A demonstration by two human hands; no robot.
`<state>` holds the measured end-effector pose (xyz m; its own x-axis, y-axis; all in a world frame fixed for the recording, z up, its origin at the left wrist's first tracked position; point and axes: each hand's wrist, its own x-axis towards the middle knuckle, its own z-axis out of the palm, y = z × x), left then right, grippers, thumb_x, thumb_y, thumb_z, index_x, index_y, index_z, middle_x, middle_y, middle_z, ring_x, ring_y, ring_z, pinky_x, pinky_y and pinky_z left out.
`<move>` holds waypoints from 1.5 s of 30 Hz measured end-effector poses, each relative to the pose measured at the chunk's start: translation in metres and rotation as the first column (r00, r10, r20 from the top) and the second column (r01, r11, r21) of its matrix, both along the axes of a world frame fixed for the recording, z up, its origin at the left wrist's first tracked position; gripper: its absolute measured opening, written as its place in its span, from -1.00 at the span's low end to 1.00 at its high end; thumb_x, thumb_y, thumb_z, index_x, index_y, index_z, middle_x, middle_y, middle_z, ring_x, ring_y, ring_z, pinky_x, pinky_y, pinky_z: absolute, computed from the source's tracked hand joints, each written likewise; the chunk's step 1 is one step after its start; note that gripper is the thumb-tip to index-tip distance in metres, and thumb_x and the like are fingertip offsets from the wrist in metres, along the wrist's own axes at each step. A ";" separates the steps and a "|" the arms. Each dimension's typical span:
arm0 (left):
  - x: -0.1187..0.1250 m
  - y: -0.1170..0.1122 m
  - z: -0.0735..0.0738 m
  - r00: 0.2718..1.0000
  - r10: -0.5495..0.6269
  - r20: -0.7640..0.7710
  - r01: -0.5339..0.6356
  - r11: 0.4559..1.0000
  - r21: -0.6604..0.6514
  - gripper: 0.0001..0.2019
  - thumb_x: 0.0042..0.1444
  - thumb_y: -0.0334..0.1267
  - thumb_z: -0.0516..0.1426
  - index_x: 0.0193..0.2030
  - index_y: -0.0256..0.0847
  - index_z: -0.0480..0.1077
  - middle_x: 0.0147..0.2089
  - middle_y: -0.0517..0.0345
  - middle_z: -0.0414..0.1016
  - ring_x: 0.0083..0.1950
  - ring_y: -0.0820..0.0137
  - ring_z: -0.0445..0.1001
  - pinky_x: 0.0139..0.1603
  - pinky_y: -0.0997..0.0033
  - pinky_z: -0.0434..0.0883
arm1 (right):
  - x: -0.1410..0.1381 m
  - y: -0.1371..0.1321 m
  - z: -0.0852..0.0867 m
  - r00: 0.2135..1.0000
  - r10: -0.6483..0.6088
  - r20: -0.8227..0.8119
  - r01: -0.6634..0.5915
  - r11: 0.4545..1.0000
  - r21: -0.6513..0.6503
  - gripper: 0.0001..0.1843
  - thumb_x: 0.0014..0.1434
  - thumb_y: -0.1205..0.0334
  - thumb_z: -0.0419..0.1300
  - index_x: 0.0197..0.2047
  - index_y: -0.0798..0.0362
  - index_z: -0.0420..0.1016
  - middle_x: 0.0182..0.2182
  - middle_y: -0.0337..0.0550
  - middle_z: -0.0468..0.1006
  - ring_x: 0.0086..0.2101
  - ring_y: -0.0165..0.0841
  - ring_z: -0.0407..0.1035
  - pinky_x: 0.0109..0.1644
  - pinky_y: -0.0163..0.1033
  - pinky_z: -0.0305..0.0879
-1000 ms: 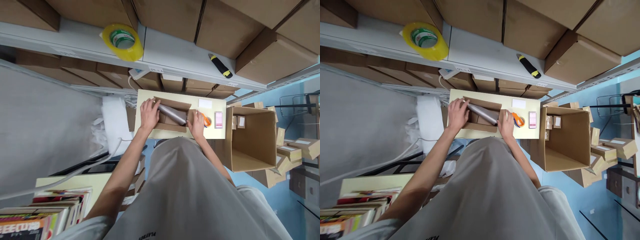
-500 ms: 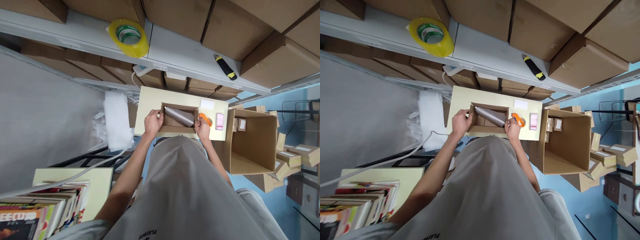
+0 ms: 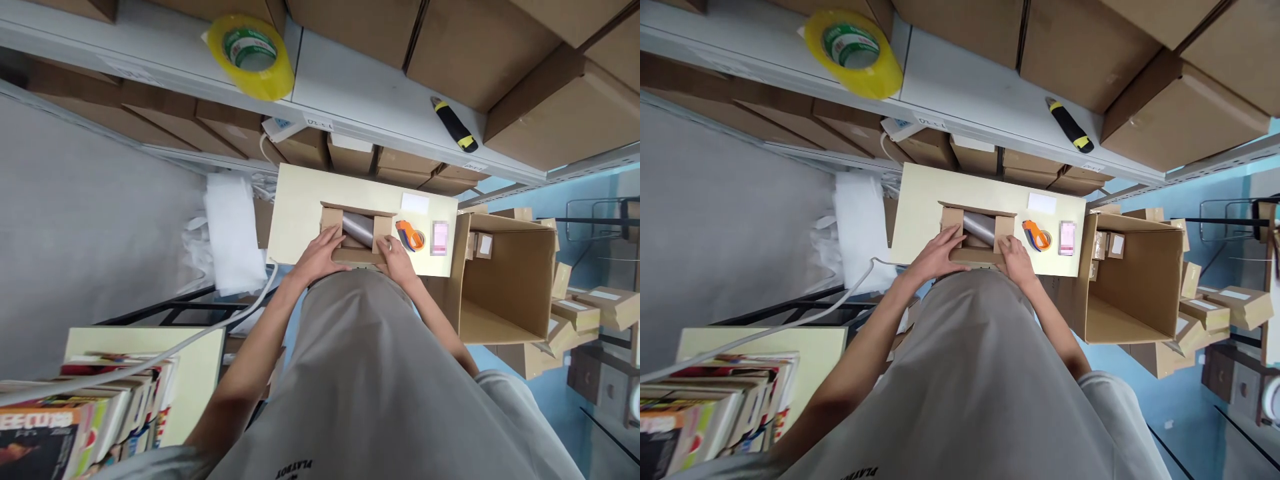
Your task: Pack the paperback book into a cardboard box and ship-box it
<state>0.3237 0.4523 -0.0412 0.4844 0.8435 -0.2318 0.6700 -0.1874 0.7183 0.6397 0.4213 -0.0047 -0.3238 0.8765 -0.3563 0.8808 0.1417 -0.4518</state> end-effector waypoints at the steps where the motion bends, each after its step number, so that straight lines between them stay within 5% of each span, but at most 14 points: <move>1: -0.001 0.002 -0.001 1.000 0.021 0.014 -0.021 1.000 0.005 -0.07 0.23 0.40 0.41 0.58 -0.14 0.50 0.79 -0.15 0.18 0.78 -0.19 0.19 0.77 -0.21 0.27 | 0.001 0.003 -0.001 1.000 -0.004 -0.009 0.004 1.000 0.009 -0.30 0.44 0.11 0.45 0.56 0.00 0.49 0.50 0.28 0.39 0.47 0.14 0.35 0.55 0.27 0.43; 4: 0.000 0.012 -0.003 0.989 0.142 0.039 -0.142 0.990 -0.007 -0.19 0.37 0.28 0.35 0.61 -0.10 0.44 0.62 -0.16 0.48 0.64 -0.13 0.45 0.72 -0.13 0.36 | 0.003 0.016 -0.007 0.997 -0.037 -0.066 0.039 0.998 0.039 -0.52 0.54 0.02 0.33 0.40 0.00 0.65 0.40 0.23 0.49 0.37 0.09 0.45 0.53 0.22 0.46; 6: 0.004 0.023 -0.003 0.966 0.256 0.035 -0.255 0.967 -0.009 -0.01 0.32 0.25 0.41 0.73 -0.12 0.23 0.58 -0.23 0.51 0.59 -0.15 0.50 0.66 -0.11 0.43 | 0.005 0.026 -0.012 0.990 -0.095 -0.102 0.099 0.994 0.044 -0.55 0.55 -0.01 0.32 0.35 0.04 0.67 0.33 0.24 0.55 0.33 0.07 0.49 0.51 0.18 0.48; 10: 0.016 0.048 0.001 0.942 0.332 0.052 -0.336 0.927 0.164 0.42 0.14 0.26 0.54 0.85 -0.25 -0.20 0.82 -0.51 -0.05 0.82 -0.31 0.02 0.75 -0.25 0.22 | 0.003 0.045 -0.022 0.950 -0.296 -0.097 0.300 0.954 0.026 -0.19 0.43 0.04 0.43 0.61 0.13 0.36 0.22 0.21 0.68 0.23 0.06 0.57 0.39 0.15 0.57; 12: 0.020 0.056 0.005 0.961 0.273 0.044 -0.276 0.931 0.240 0.39 0.13 0.25 0.55 0.84 -0.23 -0.14 0.83 -0.49 -0.13 0.85 -0.38 -0.17 0.78 -0.38 0.08 | 0.001 0.050 -0.024 0.931 -0.353 -0.090 0.356 0.934 0.018 0.10 0.36 0.08 0.47 0.76 0.14 0.06 0.22 0.18 0.68 0.18 0.06 0.59 0.30 0.12 0.62; 15: 0.019 0.060 0.010 0.975 0.220 0.009 -0.214 0.937 0.278 0.13 0.16 0.10 0.56 0.75 -0.10 0.18 0.70 -0.40 0.23 0.80 -0.44 -0.01 0.75 -0.47 0.09 | -0.001 0.051 -0.021 0.910 -0.397 -0.118 0.402 0.915 0.021 0.29 0.32 0.08 0.48 0.83 0.09 -0.19 0.29 0.22 0.61 0.11 0.06 0.60 0.19 0.15 0.68; 17: 0.015 0.055 0.011 0.976 0.217 -0.007 -0.207 0.939 0.276 -0.12 0.21 -0.02 0.53 0.62 -0.05 0.40 0.53 -0.33 0.43 0.70 -0.39 0.22 0.69 -0.45 0.21 | -0.001 0.048 -0.018 0.905 -0.405 -0.129 0.415 0.908 0.064 0.21 0.33 0.07 0.48 0.81 0.02 -0.08 0.40 0.27 0.48 0.15 0.07 0.57 0.22 0.20 0.68; 21: 0.006 0.040 0.005 0.966 0.257 0.010 -0.252 0.940 0.230 -0.66 0.51 -0.11 0.24 0.32 -0.05 0.66 0.28 -0.20 0.59 0.40 -0.14 0.52 0.51 -0.27 0.46 | -0.002 0.037 -0.017 0.942 -0.313 -0.118 0.328 0.933 0.146 -0.29 0.43 0.10 0.42 0.56 -0.01 0.44 0.53 0.28 0.29 0.36 0.11 0.44 0.41 0.27 0.58; 25: 0.007 0.030 -0.006 0.942 0.330 0.064 -0.336 0.913 0.231 -0.63 0.58 -0.16 0.07 0.18 -0.04 0.73 0.22 -0.14 0.65 0.33 -0.02 0.54 0.48 -0.13 0.50 | -0.004 0.028 -0.025 0.954 -0.270 -0.130 0.289 0.945 0.154 -0.52 0.54 0.06 0.30 0.43 0.01 0.55 0.51 0.27 0.33 0.38 0.07 0.41 0.49 0.26 0.50; 33: 0.018 0.027 -0.021 0.907 0.412 0.088 -0.420 0.870 0.259 -0.67 0.58 -0.12 0.12 0.14 -0.07 0.74 0.23 -0.16 0.67 0.40 0.01 0.55 0.52 -0.12 0.47 | 0.005 0.026 -0.040 0.945 -0.264 -0.192 0.303 0.929 0.214 -0.53 0.64 -0.01 0.12 0.40 0.05 0.57 0.51 0.28 0.40 0.37 0.01 0.45 0.53 0.17 0.43; 37: 0.018 0.025 -0.022 0.902 0.419 0.107 -0.432 0.862 0.263 -0.66 0.60 -0.10 0.10 0.13 -0.07 0.73 0.23 -0.16 0.68 0.39 0.03 0.56 0.53 -0.11 0.47 | 0.042 0.019 -0.057 0.896 -0.431 -0.109 0.444 0.864 0.236 -0.51 0.66 0.05 -0.07 0.33 0.12 0.54 0.30 0.31 0.59 0.33 0.01 0.47 0.48 0.20 0.42; 41: 0.020 0.019 -0.025 0.895 0.429 0.125 -0.447 0.854 0.268 -0.65 0.60 -0.10 0.08 0.14 -0.07 0.71 0.23 -0.18 0.68 0.43 0.04 0.55 0.56 -0.13 0.47 | 0.069 0.012 -0.084 0.801 -0.593 0.084 0.579 0.802 0.148 -0.59 0.54 0.05 0.07 0.22 0.16 0.49 0.22 0.39 0.62 0.19 0.07 0.55 0.29 0.21 0.54; 45: 0.024 0.016 -0.029 0.884 0.453 0.112 -0.466 0.842 0.271 -0.65 0.61 -0.11 0.07 0.15 -0.05 0.70 0.22 -0.19 0.67 0.46 0.02 0.54 0.58 -0.17 0.45 | 0.063 0.017 -0.106 0.743 -0.654 0.143 0.654 0.755 0.053 -0.63 0.39 0.14 0.22 0.14 0.22 0.49 0.16 0.47 0.65 0.21 0.10 0.55 0.41 0.26 0.43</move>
<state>0.3473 0.4681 -0.0697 0.0287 0.9977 0.0612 0.7003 -0.0637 0.7110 0.7029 0.4381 -0.1109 0.3836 0.8540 -0.3516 0.8116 -0.4933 -0.3128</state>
